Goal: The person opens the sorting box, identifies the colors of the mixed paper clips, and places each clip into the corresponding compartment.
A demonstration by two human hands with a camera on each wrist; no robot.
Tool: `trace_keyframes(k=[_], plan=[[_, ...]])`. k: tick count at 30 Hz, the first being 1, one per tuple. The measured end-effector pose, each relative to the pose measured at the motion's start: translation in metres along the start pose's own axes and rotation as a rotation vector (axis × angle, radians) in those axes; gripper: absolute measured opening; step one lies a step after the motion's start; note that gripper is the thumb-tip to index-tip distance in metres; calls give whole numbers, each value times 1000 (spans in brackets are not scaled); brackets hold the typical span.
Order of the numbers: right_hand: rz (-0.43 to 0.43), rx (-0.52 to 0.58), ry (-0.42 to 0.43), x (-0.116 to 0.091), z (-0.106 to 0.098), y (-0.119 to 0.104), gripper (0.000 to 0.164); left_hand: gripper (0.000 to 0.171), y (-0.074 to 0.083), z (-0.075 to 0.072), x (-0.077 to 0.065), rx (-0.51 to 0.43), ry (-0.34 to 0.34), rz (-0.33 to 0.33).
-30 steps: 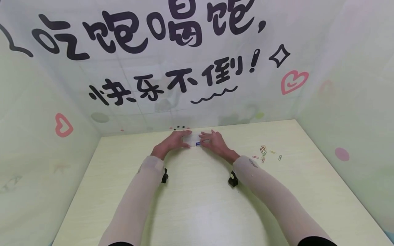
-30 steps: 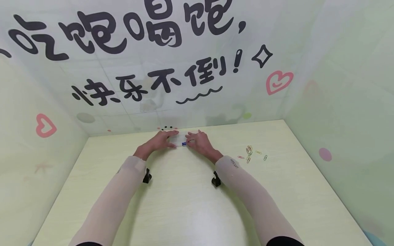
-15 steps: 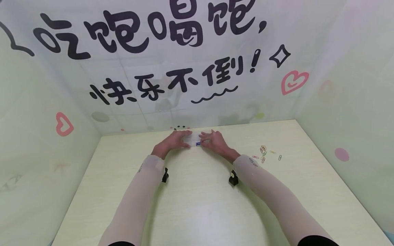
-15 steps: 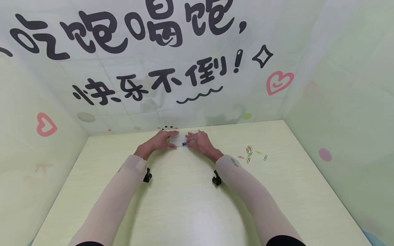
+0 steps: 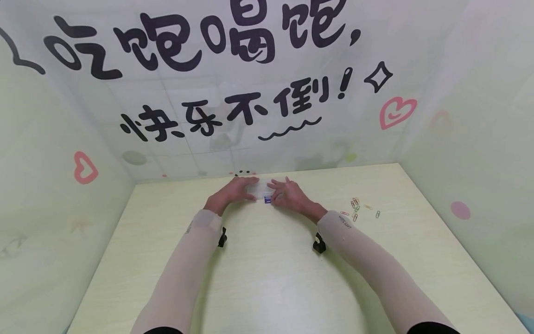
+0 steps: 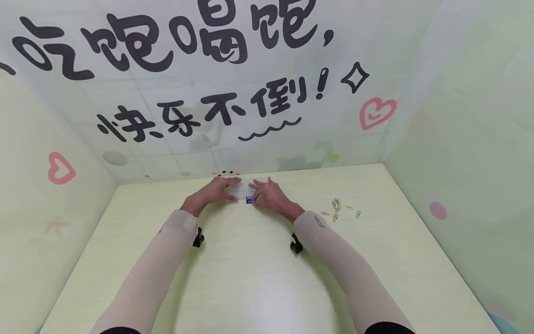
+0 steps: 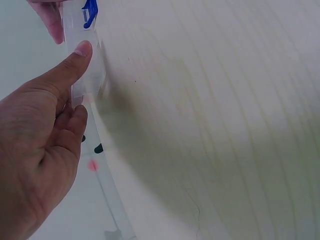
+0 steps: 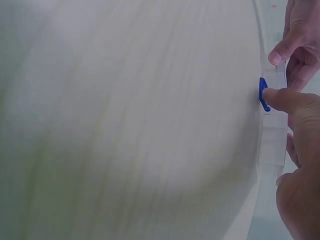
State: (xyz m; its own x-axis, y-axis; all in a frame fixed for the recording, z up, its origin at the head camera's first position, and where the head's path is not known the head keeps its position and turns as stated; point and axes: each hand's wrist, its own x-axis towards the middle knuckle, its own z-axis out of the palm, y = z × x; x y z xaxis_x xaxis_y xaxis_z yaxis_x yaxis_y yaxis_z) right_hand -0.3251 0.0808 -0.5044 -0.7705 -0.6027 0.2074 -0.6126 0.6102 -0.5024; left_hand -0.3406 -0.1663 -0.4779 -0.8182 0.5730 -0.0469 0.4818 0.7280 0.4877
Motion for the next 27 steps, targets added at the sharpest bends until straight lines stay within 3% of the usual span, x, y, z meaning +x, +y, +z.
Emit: trace_keyframes(k=[10, 15, 21, 27], plan=[[-27, 137, 121, -5, -1, 10, 32, 73, -1, -1, 0, -19, -8, -20], [-11, 128, 187, -9, -7, 16, 44, 73, -2, -1, 0, -18, -15, -35], [121, 95, 147, -11, -14, 24, 68, 74, -1, -1, 1, -29, -24, -55], [218, 87, 121, -13, -16, 25, 76, 75, 0, -1, 1, -22, -23, -67]])
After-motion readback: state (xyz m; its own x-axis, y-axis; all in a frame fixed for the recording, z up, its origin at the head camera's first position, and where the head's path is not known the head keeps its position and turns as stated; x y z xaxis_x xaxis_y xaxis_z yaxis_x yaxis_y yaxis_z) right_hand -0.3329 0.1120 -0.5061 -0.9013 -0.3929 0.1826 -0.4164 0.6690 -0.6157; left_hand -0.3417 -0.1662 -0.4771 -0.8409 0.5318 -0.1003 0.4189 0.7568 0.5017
